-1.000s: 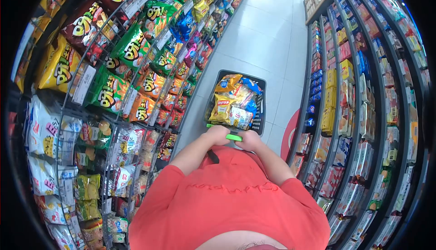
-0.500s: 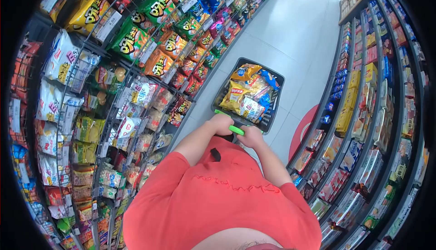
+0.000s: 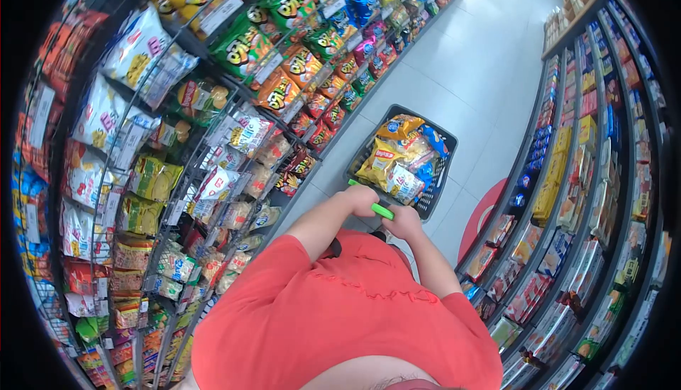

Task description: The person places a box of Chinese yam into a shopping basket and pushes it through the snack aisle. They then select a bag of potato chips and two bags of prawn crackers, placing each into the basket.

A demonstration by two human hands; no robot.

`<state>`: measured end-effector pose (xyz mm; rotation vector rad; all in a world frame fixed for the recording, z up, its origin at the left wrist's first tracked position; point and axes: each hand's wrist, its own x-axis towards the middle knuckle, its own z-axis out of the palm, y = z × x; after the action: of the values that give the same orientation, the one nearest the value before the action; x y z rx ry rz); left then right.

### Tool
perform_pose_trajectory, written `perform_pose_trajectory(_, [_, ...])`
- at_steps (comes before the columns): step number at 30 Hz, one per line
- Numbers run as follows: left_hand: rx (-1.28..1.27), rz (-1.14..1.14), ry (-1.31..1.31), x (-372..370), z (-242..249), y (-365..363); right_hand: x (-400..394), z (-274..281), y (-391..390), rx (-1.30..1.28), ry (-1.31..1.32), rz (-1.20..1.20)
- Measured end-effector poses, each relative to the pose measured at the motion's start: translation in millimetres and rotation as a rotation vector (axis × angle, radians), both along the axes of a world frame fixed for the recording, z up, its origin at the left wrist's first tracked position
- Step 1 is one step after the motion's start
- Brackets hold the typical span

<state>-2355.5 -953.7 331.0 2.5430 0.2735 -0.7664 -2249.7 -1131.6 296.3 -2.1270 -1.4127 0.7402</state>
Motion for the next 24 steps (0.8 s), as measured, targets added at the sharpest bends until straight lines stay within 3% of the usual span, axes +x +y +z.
perform_pose_trajectory(9, [-0.026, -0.086, 0.053, -69.3, 6.2, 23.5, -83.6, 9.5, 16.0, 0.008, 0.012, -0.034])
perform_pose_trajectory(11, [-0.027, -0.089, 0.053, -92.3, 10.6, 33.9, -110.3, 5.9, 23.1, 0.117, 0.054, -0.093])
perform_pose_trajectory(24, [-0.057, -0.013, -0.005, -219.6, 25.8, 66.2, -219.8, 7.9, 62.9, -0.023, 0.162, -0.017])
